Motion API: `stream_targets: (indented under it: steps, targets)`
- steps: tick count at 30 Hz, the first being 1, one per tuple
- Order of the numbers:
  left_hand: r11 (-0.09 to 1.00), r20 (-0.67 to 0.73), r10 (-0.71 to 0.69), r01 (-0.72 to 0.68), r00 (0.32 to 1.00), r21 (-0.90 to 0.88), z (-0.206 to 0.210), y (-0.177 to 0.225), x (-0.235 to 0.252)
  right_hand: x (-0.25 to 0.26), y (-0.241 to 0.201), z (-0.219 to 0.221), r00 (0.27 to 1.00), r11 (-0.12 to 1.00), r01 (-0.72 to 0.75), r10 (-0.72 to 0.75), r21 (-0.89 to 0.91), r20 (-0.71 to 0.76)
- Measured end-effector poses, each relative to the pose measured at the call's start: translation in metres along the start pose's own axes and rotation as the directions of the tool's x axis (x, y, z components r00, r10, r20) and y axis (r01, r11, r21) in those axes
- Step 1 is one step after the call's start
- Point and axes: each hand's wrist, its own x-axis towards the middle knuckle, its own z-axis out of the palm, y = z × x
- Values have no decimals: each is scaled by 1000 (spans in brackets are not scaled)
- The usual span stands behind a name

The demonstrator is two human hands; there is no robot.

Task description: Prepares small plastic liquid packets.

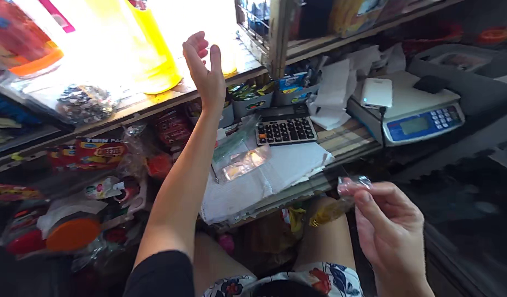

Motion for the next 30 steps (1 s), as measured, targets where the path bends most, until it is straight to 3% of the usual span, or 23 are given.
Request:
stream_targets:
  steps: [2, 3, 5, 7, 9, 13, 17, 22, 25, 30]
  targets:
    - [990, 290, 32, 11, 956, -144, -2, 60, -49, 0, -2, -4, 1000, 999, -17, 16, 34, 20]
    - [972, 479, 75, 42, 875, -229, -5, 89, -74, -2, -3, -6, 999, 998, -26, 24, 49, 32]
    - [931, 717, 210, 89, 664, -355, -5, 133, -121, -6, -6, -9, 998, 997, -47, 43, 66, 51]
    - [913, 807, 305, 84, 505, -398, -2, 158, -150, -13, -8, -10, 998, 997, -55, 53, 51, 41]
    - [904, 826, 343, 82, 446, -420, 2, 169, -163, -21, -12, -15, 999, 999, -50, 49, 16, 23]
    - [889, 817, 401, 41, 414, -457, 6, 182, -165, -33, -28, -31, 998, 998, -29, 32, -64, 49]
    - [890, 809, 451, -118, 378, -441, 7, 209, -165, -46, -39, -44, 999, 992, -4, 11, -127, 52]
    - [961, 892, 258, 1, 370, -278, 16, 249, -186, -61, -50, -59, 999, 972, 44, -38, -231, 29]
    - [960, 880, 266, -29, 393, -278, 21, 263, -198, -71, -58, -67, 999, 978, 12, -4, -207, 42]
    - [928, 826, 369, -118, 426, -354, 18, 292, -196, -65, -70, -86, 932, 997, -70, 70, -14, 356]
